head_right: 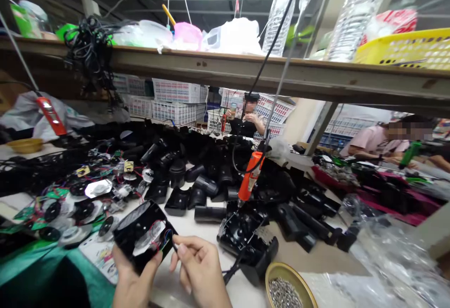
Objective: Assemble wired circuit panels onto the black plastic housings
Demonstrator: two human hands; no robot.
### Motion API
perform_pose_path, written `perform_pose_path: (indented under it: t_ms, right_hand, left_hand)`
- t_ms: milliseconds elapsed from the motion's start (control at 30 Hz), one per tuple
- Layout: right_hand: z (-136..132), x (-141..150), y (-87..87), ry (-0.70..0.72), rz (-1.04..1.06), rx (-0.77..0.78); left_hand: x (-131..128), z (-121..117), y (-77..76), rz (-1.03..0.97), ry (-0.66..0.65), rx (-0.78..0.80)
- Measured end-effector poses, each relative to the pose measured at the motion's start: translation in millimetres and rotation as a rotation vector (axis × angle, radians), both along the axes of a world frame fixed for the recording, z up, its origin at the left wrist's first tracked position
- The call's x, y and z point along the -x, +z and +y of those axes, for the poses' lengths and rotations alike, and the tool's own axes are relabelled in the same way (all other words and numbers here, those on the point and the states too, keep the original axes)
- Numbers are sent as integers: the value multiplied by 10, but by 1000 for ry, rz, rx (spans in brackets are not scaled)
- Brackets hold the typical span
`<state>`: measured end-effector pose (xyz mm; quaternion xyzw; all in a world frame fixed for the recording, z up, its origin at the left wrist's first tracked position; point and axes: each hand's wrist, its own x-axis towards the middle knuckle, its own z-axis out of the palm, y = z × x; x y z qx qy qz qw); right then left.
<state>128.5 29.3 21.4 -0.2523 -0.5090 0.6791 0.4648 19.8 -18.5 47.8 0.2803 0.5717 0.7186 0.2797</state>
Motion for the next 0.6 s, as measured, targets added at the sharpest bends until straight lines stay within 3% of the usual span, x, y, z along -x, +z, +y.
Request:
perform_pose_path:
  t_ms: [67, 133, 267, 333, 467, 600]
  right_hand:
    - [-43, 3, 14, -10, -16, -11]
    - [-94, 5, 29, -76, -101, -116]
    - [-170, -7, 26, -179, -357, -564]
    - [-195, -21, 7, -172, -427, -704]
    - [-246, -34, -61, -250, -529, -863]
    - [-293, -26, -94, -298, -636, -947]
  left_hand:
    - [-26, -45, 103, 4, 15, 8]
    - [-14, -62, 122, -45, 3, 3]
    - [90, -74, 75, -290, -86, -34]
    - [148, -99, 91, -445, -124, -22]
    - [240, -153, 147, -709, -202, -12]
    - [293, -115, 116, -686, -225, -18]
